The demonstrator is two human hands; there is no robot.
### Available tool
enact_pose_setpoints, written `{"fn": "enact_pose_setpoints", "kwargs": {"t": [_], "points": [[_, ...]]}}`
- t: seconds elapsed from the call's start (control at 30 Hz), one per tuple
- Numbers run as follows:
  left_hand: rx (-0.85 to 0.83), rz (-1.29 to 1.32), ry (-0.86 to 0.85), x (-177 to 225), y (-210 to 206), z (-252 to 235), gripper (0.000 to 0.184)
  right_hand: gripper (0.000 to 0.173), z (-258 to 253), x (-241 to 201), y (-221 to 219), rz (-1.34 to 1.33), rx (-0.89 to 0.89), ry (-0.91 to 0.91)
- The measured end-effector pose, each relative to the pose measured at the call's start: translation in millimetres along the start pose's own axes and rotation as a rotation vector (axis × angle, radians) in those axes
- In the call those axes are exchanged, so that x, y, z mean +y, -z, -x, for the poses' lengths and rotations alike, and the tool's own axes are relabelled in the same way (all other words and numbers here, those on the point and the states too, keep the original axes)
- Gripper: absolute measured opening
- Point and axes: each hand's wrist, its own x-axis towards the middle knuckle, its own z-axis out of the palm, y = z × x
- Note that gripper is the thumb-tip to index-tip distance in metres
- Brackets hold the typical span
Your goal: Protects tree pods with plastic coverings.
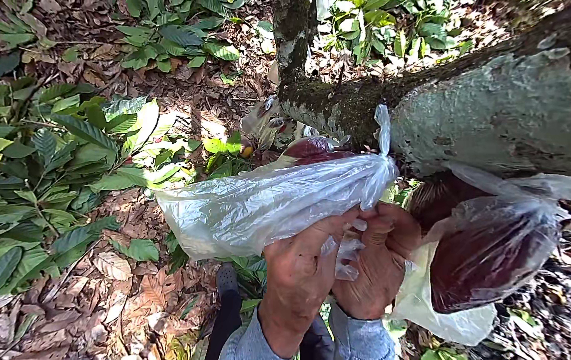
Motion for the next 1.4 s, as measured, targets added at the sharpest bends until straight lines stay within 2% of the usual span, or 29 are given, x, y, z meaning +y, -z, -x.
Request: {"fn": "enact_pose_setpoints", "kwargs": {"t": [0.17, 0.33, 0.5, 0.7, 0.9, 1.17, 1.27, 1.4], "points": [[0.001, -0.003, -0.013, 3.0, -3.6, -3.9, 0.010, 0.020, 4.0, 3.4, 5.8, -0.038, -0.027, -0.018], [-0.001, 0.019, -0.015, 4.0, -3.0, -4.4, 0.010, 0.039, 7.1, -2.5, 6.7, -0.109, -0.020, -0.069], [-0.001, 0.017, -0.010, 3.4, -3.2, -3.8, 0.010, 0.021, -2.7, 0.8, -1.4, -0.087, 0.041, -0.088], [0.007, -0.092, -0.029, 10.3, -3.8, -4.9, 0.013, 0.021, -9.1, 10.3, 2.8, -0.123, -0.043, -0.019], [0.024, -0.144, -0.052, 15.7, -8.8, -9.4, 0.009, 0.023, -10.1, 6.2, 2.5, -0.228, -0.082, -0.077], [-0.059, -0.107, -0.061, 16.2, -6.3, -11.4, 0.010, 0.023, -13.6, 18.5, 25.1, 0.002, -0.112, 0.009], [-0.071, -0.135, -0.028, 17.1, -4.0, -12.8, 0.014, 0.027, -15.1, 15.1, 22.1, -0.015, -0.100, 0.006], [-0.123, -0.273, -0.034, 21.9, -2.2, -17.5, 0.015, 0.021, -15.7, 13.5, 17.7, -0.095, -0.052, -0.013]]}}
